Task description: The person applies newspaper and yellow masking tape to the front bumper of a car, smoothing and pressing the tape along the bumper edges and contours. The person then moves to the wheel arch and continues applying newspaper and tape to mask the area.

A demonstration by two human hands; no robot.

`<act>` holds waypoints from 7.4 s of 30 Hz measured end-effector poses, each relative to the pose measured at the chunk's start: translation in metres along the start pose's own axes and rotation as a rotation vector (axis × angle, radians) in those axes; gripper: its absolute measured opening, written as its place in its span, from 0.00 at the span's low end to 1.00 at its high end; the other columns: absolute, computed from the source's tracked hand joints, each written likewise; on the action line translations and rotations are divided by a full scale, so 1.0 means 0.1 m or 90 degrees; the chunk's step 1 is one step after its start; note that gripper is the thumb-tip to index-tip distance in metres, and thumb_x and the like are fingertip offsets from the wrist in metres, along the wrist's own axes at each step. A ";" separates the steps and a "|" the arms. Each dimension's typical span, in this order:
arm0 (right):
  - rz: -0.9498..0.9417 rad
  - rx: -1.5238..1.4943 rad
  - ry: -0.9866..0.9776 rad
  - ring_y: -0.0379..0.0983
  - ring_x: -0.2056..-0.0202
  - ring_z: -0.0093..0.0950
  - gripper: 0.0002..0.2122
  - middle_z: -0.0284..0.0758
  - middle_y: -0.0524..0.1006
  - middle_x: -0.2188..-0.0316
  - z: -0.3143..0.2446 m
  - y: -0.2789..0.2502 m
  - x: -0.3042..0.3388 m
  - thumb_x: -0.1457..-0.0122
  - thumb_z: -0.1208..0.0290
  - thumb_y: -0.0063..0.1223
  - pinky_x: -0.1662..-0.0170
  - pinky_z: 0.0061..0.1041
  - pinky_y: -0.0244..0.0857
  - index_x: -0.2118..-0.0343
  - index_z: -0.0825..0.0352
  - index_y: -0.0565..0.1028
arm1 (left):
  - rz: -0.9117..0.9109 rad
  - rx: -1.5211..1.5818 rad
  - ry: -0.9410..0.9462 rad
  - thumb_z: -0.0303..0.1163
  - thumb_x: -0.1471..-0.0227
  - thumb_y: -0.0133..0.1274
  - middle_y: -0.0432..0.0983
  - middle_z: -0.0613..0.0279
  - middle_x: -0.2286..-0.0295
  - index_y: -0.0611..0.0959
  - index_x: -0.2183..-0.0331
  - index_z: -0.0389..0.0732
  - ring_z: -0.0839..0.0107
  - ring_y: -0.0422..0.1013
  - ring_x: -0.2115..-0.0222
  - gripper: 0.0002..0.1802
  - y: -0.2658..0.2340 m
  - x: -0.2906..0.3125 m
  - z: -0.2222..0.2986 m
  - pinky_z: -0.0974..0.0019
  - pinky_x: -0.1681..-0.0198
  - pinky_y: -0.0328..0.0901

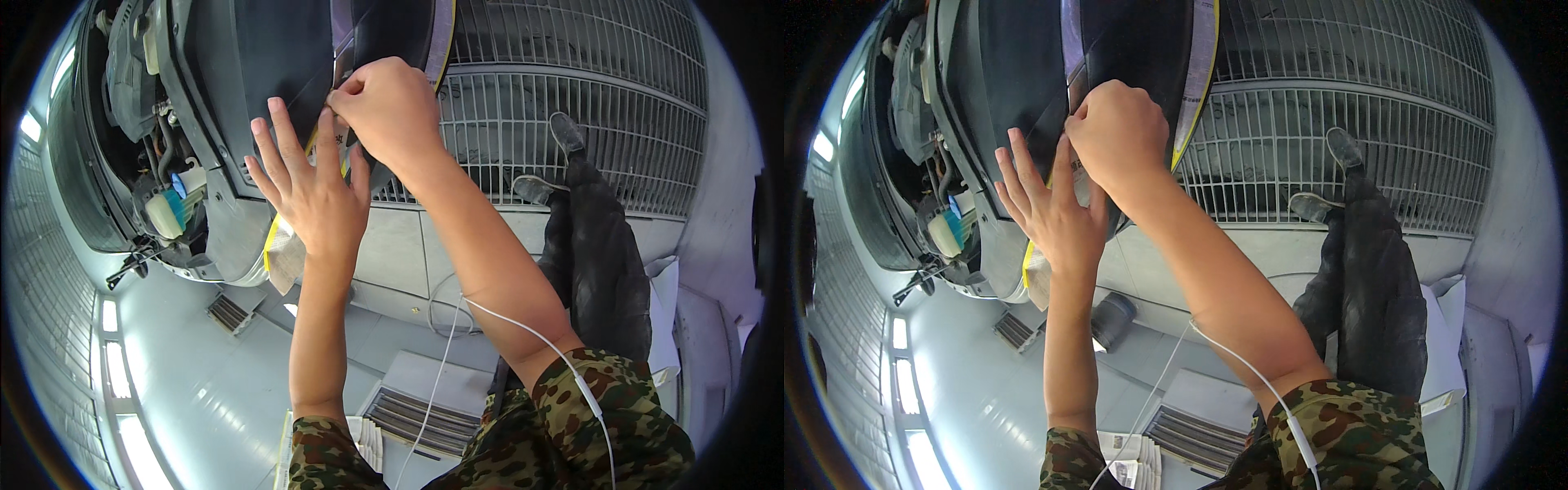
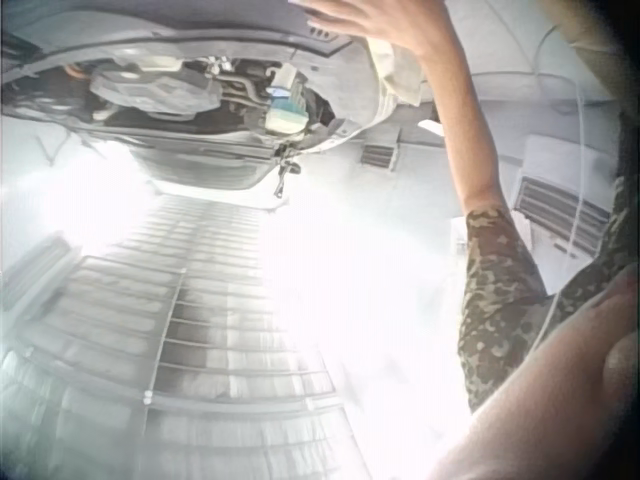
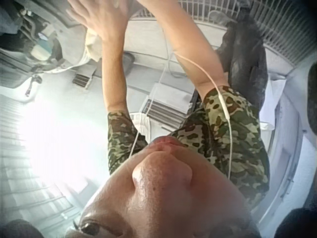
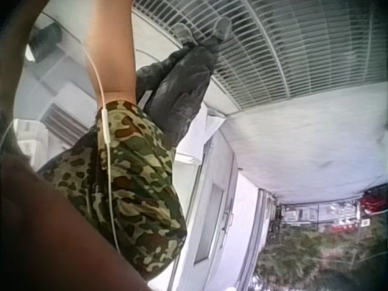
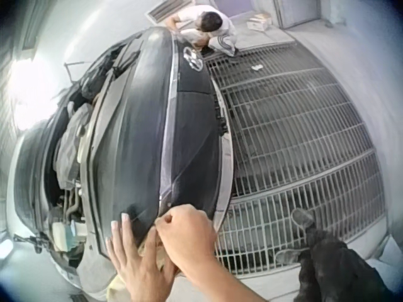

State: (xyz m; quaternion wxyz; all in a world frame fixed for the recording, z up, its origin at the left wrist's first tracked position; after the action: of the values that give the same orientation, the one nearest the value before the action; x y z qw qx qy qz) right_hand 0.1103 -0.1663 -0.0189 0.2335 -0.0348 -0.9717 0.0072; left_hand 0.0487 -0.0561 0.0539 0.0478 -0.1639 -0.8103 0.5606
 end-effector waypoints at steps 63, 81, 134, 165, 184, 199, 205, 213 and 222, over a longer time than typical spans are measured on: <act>0.031 -0.093 -0.134 0.84 0.63 0.34 0.07 0.31 0.85 0.66 0.21 0.03 -0.03 0.44 0.65 0.65 0.59 0.35 0.76 0.66 0.62 0.86 | -0.181 -0.077 0.183 0.37 0.46 0.68 0.80 0.66 0.60 0.85 0.44 0.49 0.66 0.76 0.58 0.27 -0.49 -0.38 0.04 0.58 0.58 0.71; 0.057 -0.175 -0.156 0.82 0.64 0.30 0.07 0.34 0.84 0.67 0.43 -0.17 0.04 0.41 0.69 0.64 0.59 0.31 0.74 0.63 0.65 0.85 | -0.420 -0.245 0.192 0.53 0.40 0.64 0.85 0.56 0.73 0.74 0.36 0.31 0.59 0.84 0.72 0.43 -0.39 -0.58 0.28 0.58 0.73 0.74; -0.011 -0.151 0.053 0.77 0.70 0.23 0.08 0.31 0.83 0.70 1.22 -0.80 0.39 0.39 0.70 0.64 0.64 0.26 0.68 0.61 0.67 0.84 | -0.293 0.291 -0.199 0.46 0.39 0.64 0.83 0.59 0.79 0.49 0.28 0.26 0.56 0.80 0.80 0.57 0.05 -0.15 0.39 0.53 0.73 0.74; -0.231 0.529 -0.879 0.78 0.79 0.29 0.19 0.27 0.80 0.77 -0.21 0.00 0.20 0.43 0.72 0.69 0.76 0.29 0.70 0.48 0.52 0.85 | 0.281 1.188 -0.841 0.46 0.31 0.59 0.87 0.55 0.70 0.91 0.60 0.31 0.74 0.82 0.73 0.24 0.58 0.68 0.09 0.73 0.71 0.67; -0.522 0.471 -0.923 0.84 0.72 0.34 0.19 0.40 0.86 0.68 -0.36 0.45 0.23 0.40 0.82 0.61 0.68 0.29 0.76 0.46 0.64 0.84 | 0.579 1.240 -0.991 0.38 0.35 0.61 0.86 0.58 0.77 0.91 0.69 0.30 0.77 0.80 0.76 0.20 0.58 0.62 0.11 0.70 0.67 0.75; -0.644 0.473 -0.908 0.86 0.66 0.38 0.16 0.42 0.87 0.63 -0.49 0.64 0.29 0.37 0.78 0.59 0.65 0.33 0.79 0.46 0.68 0.82 | 0.591 0.987 -1.207 0.37 0.43 0.62 0.84 0.60 0.82 0.90 0.77 0.31 0.77 0.77 0.79 0.19 0.48 0.58 0.05 0.70 0.70 0.70; -0.658 0.566 -0.831 0.86 0.64 0.41 0.14 0.43 0.87 0.61 -0.60 0.63 0.35 0.33 0.74 0.56 0.62 0.35 0.79 0.46 0.64 0.83 | 0.603 1.022 -1.236 0.37 0.39 0.61 0.84 0.61 0.79 0.89 0.75 0.31 0.77 0.78 0.77 0.19 0.40 0.66 0.01 0.70 0.67 0.72; -0.671 0.606 -0.858 0.86 0.62 0.41 0.15 0.39 0.87 0.57 -0.69 0.67 0.37 0.34 0.74 0.56 0.60 0.36 0.79 0.47 0.62 0.84 | 0.605 1.043 -1.225 0.37 0.37 0.62 0.84 0.61 0.78 0.89 0.74 0.30 0.77 0.78 0.76 0.19 0.30 0.71 -0.05 0.70 0.67 0.73; -0.678 0.629 -0.869 0.85 0.63 0.42 0.14 0.40 0.87 0.61 -0.72 0.75 0.40 0.34 0.74 0.56 0.61 0.38 0.78 0.48 0.62 0.85 | 0.608 1.119 -1.229 0.37 0.43 0.64 0.83 0.60 0.79 0.89 0.74 0.31 0.76 0.77 0.77 0.17 0.36 0.76 -0.13 0.69 0.67 0.73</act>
State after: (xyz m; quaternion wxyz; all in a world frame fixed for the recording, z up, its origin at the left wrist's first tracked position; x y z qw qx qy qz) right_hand 0.1119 -0.0886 0.0609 -0.4140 0.5181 -0.6747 0.3239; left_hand -0.0121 -0.0090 0.0177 -0.6323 0.1095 0.2260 0.7329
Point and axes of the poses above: each hand's wrist, its own x-axis away from the middle knuckle, its own y-axis out of the palm, z = x × y, the point moved 3 cm from there along -x, towards the middle knuckle
